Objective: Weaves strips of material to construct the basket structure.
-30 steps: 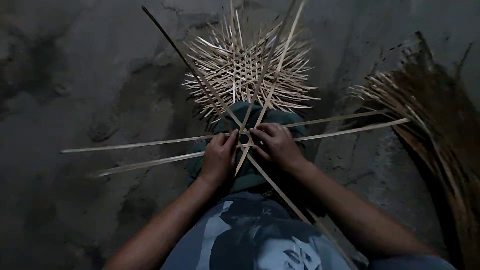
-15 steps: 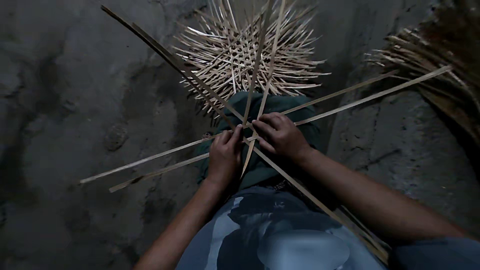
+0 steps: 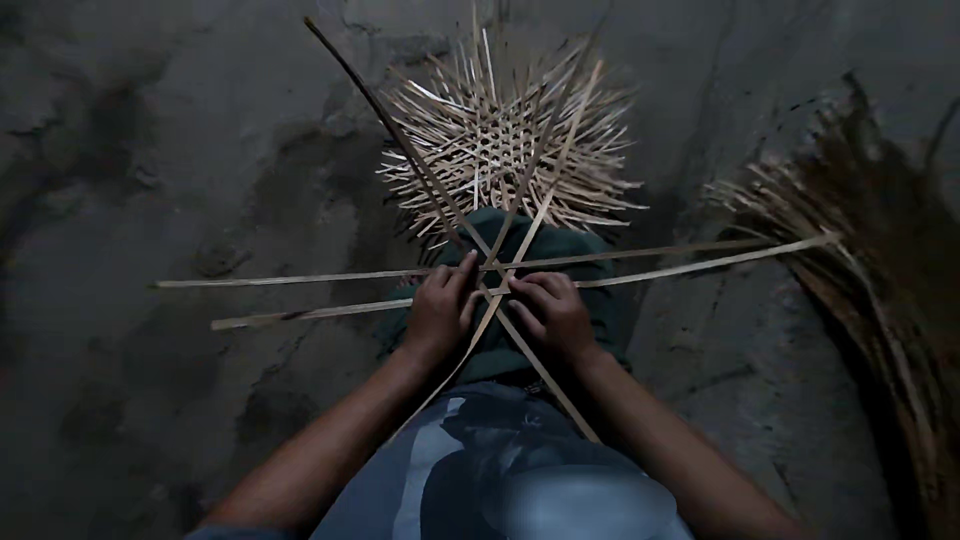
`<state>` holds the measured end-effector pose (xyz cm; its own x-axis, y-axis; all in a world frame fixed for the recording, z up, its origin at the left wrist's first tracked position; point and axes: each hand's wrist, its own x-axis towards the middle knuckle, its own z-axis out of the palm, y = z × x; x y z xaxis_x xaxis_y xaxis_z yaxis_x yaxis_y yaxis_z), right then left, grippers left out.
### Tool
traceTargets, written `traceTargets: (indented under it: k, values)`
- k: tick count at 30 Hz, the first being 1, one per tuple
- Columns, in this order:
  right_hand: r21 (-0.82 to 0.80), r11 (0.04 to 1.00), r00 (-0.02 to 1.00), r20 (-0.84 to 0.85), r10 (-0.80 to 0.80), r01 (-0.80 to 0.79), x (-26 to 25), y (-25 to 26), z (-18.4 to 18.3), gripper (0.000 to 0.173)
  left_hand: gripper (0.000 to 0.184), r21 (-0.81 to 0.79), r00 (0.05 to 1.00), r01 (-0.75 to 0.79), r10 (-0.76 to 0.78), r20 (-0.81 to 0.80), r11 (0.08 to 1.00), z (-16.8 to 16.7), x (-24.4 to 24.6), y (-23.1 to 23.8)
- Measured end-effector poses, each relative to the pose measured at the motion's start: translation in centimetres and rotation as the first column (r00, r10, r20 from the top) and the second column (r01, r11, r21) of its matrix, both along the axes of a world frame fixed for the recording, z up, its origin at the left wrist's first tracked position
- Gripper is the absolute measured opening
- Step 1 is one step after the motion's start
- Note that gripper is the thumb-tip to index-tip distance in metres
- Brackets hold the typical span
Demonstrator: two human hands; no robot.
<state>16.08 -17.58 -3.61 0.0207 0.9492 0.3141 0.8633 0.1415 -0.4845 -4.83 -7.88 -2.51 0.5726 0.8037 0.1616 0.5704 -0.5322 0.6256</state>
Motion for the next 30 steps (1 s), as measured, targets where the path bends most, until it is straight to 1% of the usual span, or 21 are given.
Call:
traceTargets:
  k: [3,4,6,8,10,12,14,16,19,23,26,27,30]
  values:
    - [-0.058,0.998,1.000,0.027,0.002,-0.001,0.0,0.1,1.3,0.032,0.063,0.042,0.999,-0.034,0.035,-0.036,0.999,0.9,0.1,0.1]
    - [-0.078,0.997,0.999,0.053,0.004,0.000,-0.2,0.1,2.0,0.032,0.062,0.080,0.997,-0.057,0.061,-0.050,0.995,1.2,0.1,0.0]
    - [-0.069,0.998,0.996,0.095,0.002,0.005,-0.8,0.1,3.2,0.032,0.060,0.123,0.991,-0.090,0.102,-0.088,0.988,2.2,0.3,-0.4]
    - [-0.042,0.999,0.992,0.125,-0.006,0.012,-1.6,-0.1,4.0,0.037,0.057,0.136,0.988,-0.074,0.091,-0.121,0.988,3.0,0.3,-0.7]
    - [-0.022,1.000,0.986,0.166,-0.005,0.009,-2.3,-0.3,3.8,0.041,0.056,0.138,0.986,-0.036,0.058,-0.154,0.990,3.0,0.1,-0.8]
    - [-0.050,0.999,0.981,0.192,0.010,-0.001,-2.6,-0.5,2.9,0.048,0.056,0.093,0.977,0.021,0.000,-0.211,0.995,2.7,-0.3,-0.7]
    - [-0.107,0.994,0.983,0.181,0.019,0.000,-2.6,-0.7,1.9,0.050,0.059,-0.023,0.958,0.082,-0.085,-0.272,0.996,2.2,-0.8,-0.1]
    - [-0.091,0.996,0.990,0.143,0.010,0.003,-2.4,-1.0,1.3,0.048,0.062,-0.118,0.956,0.128,-0.154,-0.251,0.985,1.4,-1.4,0.3]
    - [-0.043,0.999,0.996,0.094,0.002,0.002,-2.5,-1.4,1.1,0.046,0.065,-0.141,0.973,0.139,-0.161,-0.166,0.980,0.6,-1.9,0.1]
    - [-0.053,0.998,0.999,0.028,0.032,-0.030,-2.4,-2.0,1.7,0.049,0.061,-0.019,0.983,0.105,-0.107,-0.147,0.994,1.0,-2.4,-1.0]
    - [-0.045,0.998,0.999,-0.025,0.038,-0.039,-3.0,-3.0,3.3,0.056,0.058,0.110,0.984,0.095,-0.077,-0.162,0.989,1.5,-2.7,-1.7]
    - [-0.041,0.999,1.000,-0.006,0.021,-0.021,-3.5,-3.5,4.1,0.057,0.058,0.140,0.986,0.094,-0.072,-0.152,0.986,1.7,-2.8,-1.9]
    - [-0.023,0.999,0.994,0.101,-0.039,0.041,-5.1,-4.8,5.4,0.046,0.059,0.172,0.994,0.069,-0.054,-0.090,0.983,2.0,-3.1,-2.1]
